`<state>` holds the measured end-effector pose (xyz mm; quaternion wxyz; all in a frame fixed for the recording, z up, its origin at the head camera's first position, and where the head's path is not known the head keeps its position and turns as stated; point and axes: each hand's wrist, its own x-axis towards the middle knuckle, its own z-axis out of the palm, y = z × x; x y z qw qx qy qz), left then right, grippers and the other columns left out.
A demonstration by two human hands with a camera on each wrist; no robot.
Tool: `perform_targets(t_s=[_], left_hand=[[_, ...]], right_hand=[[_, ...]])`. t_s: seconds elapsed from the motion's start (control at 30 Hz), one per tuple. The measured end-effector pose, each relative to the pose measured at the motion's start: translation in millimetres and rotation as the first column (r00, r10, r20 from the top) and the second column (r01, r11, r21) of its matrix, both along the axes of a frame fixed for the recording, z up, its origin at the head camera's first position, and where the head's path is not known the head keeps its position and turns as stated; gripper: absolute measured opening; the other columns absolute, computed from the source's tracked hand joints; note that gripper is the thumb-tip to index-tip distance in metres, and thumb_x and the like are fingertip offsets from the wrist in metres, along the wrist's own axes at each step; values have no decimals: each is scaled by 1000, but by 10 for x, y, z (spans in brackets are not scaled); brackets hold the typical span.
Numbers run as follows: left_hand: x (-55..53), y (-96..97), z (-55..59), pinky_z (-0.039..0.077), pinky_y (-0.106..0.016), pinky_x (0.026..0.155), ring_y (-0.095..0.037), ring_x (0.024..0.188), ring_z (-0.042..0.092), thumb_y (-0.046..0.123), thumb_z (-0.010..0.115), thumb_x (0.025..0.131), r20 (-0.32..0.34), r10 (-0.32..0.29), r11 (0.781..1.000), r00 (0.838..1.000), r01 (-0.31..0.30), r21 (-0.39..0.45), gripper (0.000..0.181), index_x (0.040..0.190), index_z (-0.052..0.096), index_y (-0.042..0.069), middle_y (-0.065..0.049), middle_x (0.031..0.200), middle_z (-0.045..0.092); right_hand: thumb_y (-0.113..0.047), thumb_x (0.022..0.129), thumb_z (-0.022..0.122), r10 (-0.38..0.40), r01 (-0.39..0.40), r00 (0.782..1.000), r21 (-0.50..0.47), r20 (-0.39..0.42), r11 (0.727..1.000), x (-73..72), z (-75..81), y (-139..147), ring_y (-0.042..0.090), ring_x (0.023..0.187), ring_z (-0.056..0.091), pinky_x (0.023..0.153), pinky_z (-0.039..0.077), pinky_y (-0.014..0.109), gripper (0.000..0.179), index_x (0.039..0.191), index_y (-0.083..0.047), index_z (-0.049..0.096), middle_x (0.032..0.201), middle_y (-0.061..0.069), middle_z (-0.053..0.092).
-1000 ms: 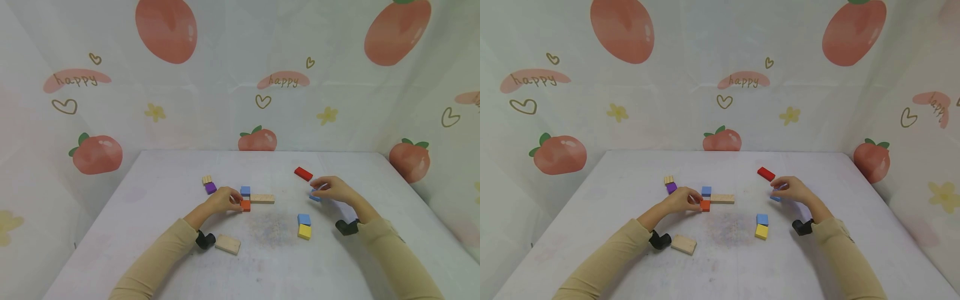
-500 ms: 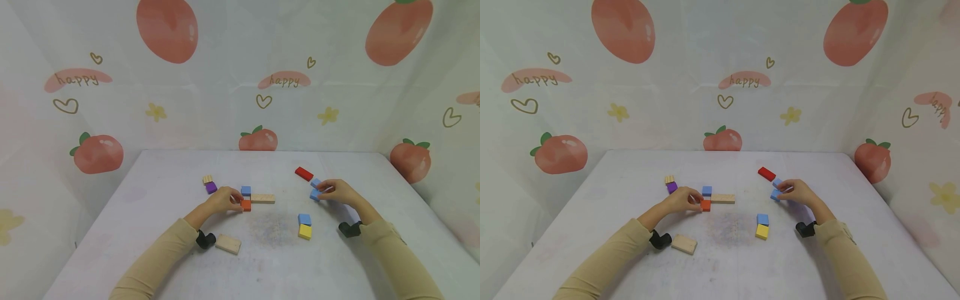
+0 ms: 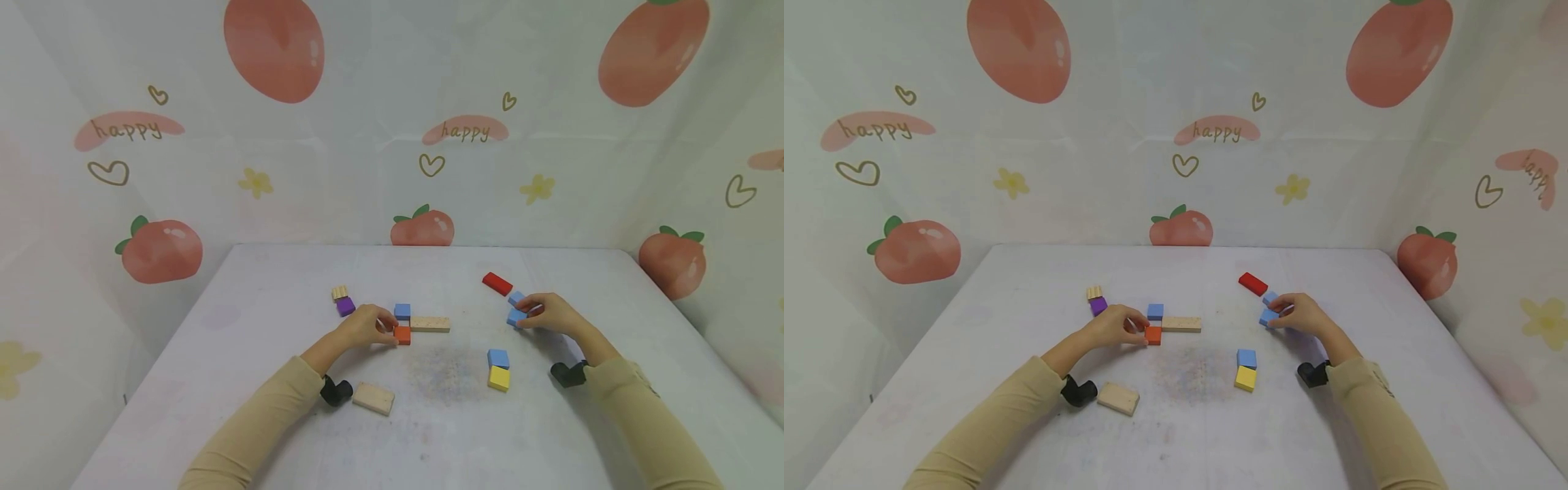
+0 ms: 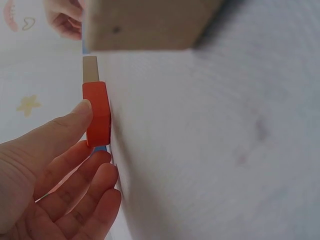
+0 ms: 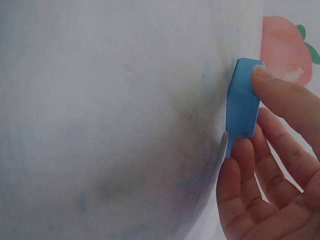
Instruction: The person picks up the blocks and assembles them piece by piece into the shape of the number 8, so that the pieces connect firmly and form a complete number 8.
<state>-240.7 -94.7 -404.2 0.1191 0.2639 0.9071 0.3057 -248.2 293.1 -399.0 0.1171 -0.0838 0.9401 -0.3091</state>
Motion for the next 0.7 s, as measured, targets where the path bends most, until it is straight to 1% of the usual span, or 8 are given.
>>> perform_targets(t_s=[0.43,0.7], left_hand=[[5,-7,0,49,-18,68,-13,80,63,20,76,77,-3,2,1000,1000,-2,8,31,102,69,4,-9,94,70],[5,-7,-4,49,-18,69,-13,81,62,20,76,76,-3,4,1000,1000,-4,12,32,103,69,4,-8,96,71]], right_hand=[[-19,80,72,14,-13,999,7,-30,1000,-14,-16,-3,22,89,58,75,50,30,39,111,3,63,104,20,63],[-20,80,73,26,-26,999,8,-44,1000,-51,-5,-44,22,89,57,77,51,32,39,112,0,64,104,19,64]])
